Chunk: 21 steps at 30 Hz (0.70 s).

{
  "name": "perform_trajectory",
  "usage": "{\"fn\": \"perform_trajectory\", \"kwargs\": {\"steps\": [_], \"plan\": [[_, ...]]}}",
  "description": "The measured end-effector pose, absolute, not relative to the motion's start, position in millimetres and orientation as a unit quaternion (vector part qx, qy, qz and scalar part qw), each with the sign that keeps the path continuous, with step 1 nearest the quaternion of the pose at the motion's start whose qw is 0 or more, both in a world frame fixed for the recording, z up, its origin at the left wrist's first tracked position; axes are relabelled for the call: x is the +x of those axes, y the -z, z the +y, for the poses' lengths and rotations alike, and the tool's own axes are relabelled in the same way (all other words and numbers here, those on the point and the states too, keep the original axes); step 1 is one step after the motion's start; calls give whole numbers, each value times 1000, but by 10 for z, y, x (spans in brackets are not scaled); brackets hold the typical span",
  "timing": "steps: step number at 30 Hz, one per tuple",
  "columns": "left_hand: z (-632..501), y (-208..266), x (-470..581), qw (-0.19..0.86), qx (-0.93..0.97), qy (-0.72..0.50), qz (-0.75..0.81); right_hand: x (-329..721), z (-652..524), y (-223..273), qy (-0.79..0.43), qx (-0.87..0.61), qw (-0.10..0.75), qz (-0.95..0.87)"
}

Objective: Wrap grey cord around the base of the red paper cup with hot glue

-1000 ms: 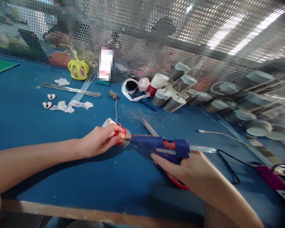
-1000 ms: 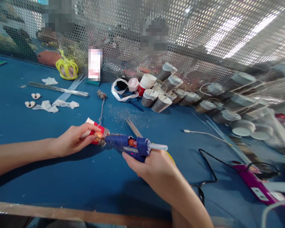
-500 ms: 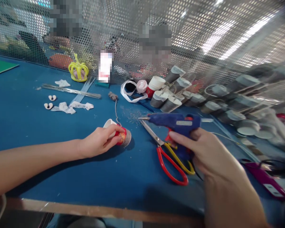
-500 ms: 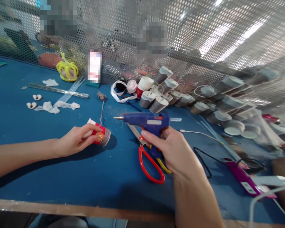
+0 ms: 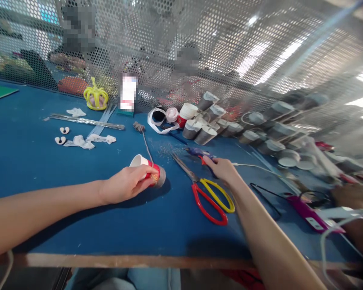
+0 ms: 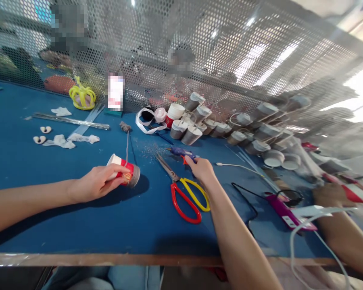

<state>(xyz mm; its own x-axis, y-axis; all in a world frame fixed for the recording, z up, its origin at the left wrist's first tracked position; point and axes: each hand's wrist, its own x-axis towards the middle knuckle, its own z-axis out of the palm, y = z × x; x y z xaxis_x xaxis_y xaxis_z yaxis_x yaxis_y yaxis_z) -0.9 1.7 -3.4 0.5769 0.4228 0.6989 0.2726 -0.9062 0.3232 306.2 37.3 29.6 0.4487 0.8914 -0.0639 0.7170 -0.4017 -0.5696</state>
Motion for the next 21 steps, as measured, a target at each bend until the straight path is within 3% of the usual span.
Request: {"fn": "perform_trajectory", "kwargs": {"steps": [6,11,14,21], "plan": [[7,33,-15,84,889,-402,201,2593,296,-463,-170,-759,239,-582],[-6,28,-19,94,893,-398,187,1892,144,-500,-377,-592,224,-676],[-14,22,-22,101,896,-393,178,1691,114,-434,-511,-505,304,-626],[-36,-7,-23,197,865,-397,234,1805,42,-473,-466,-502,459,-566]]}}
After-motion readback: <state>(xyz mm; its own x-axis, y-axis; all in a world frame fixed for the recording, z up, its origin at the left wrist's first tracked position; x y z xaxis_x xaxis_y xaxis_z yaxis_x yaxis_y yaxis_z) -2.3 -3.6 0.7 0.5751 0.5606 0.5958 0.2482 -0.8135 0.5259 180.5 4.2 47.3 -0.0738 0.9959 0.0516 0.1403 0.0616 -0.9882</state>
